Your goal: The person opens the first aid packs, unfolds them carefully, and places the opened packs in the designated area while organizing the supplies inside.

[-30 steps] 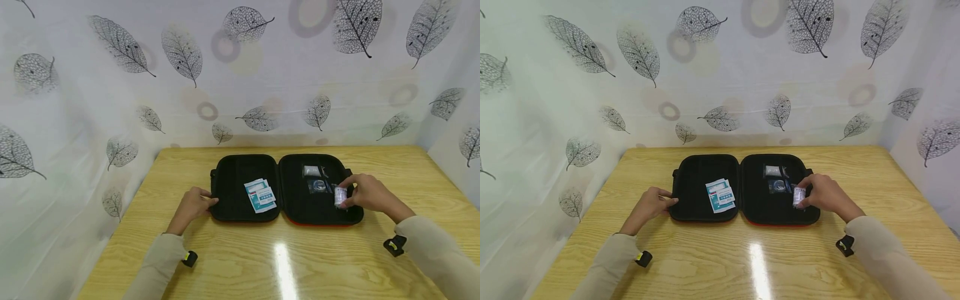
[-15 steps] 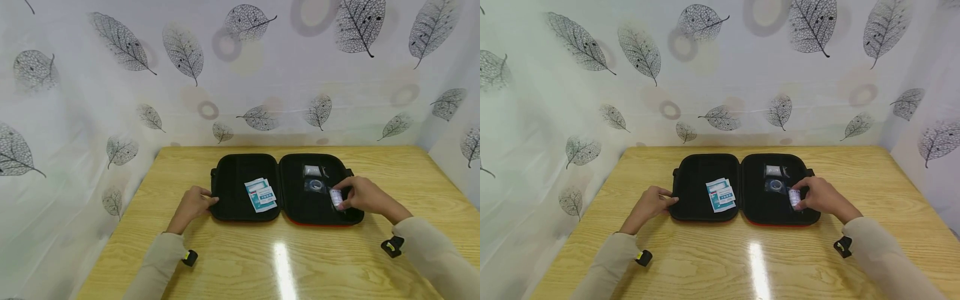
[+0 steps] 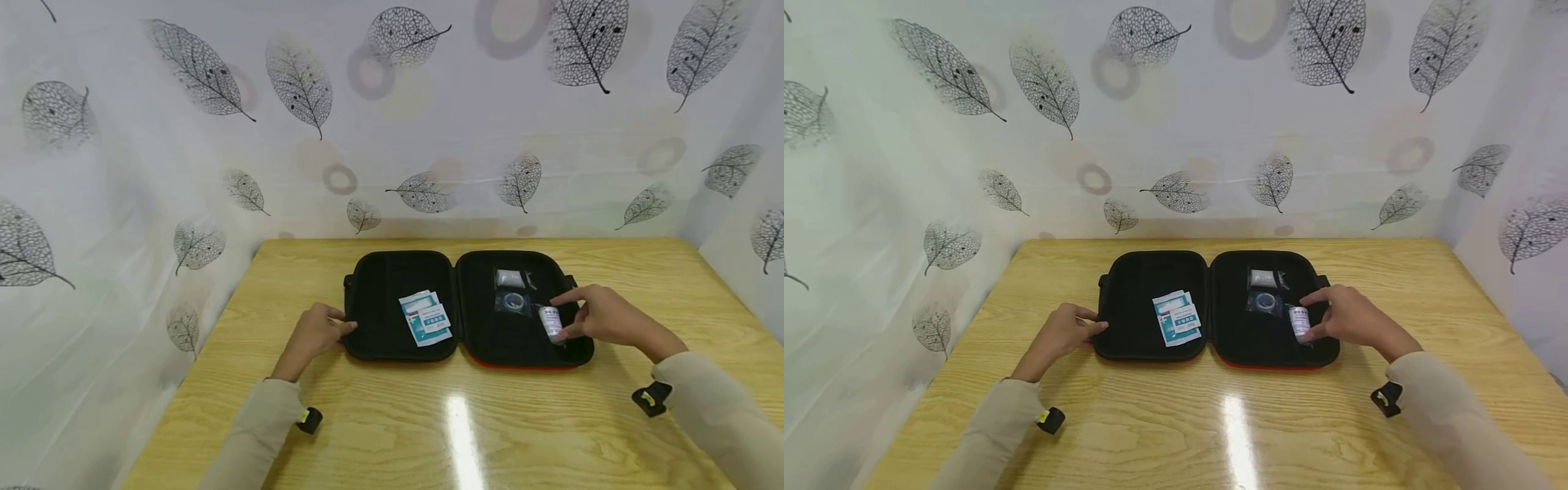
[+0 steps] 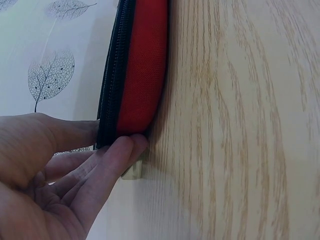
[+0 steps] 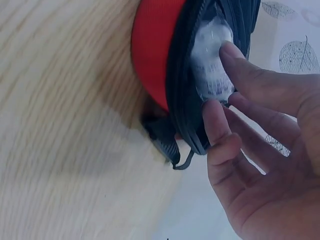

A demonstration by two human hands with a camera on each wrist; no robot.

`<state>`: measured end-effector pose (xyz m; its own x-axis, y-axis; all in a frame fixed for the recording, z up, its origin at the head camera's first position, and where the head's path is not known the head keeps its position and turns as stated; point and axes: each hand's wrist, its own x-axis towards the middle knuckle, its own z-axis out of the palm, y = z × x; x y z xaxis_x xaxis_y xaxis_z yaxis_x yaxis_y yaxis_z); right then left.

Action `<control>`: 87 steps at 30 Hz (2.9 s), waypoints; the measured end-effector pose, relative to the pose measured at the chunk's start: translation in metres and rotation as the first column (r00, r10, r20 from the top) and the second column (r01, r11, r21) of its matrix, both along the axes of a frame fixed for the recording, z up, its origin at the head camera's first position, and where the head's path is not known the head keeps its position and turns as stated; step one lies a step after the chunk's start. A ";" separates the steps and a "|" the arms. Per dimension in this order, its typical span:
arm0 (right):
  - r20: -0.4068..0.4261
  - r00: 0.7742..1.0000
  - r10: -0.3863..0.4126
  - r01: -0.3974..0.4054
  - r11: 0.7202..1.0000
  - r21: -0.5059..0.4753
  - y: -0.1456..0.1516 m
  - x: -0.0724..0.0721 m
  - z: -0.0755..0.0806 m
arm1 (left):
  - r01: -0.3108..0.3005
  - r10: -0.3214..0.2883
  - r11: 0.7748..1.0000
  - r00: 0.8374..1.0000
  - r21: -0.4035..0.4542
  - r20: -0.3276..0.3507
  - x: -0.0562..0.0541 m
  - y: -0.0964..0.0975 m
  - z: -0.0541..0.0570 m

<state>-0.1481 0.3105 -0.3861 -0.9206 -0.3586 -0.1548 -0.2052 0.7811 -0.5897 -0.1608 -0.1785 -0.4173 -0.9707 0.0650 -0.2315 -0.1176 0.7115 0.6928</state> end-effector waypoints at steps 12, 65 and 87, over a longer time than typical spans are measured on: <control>-0.074 0.996 0.051 -0.051 0.999 0.003 0.003 -0.006 -0.006 | -0.007 0.007 1.000 1.000 0.021 0.006 0.000 0.001 0.000; -0.058 0.998 0.039 -0.042 0.998 -0.045 -0.011 -0.012 -0.013 | -0.015 0.015 1.000 1.000 0.005 0.026 -0.002 0.001 -0.001; -0.045 0.988 -0.148 0.149 0.989 0.006 0.029 -0.011 0.003 | 0.013 -0.021 0.996 0.996 -0.093 -0.089 0.009 -0.002 0.009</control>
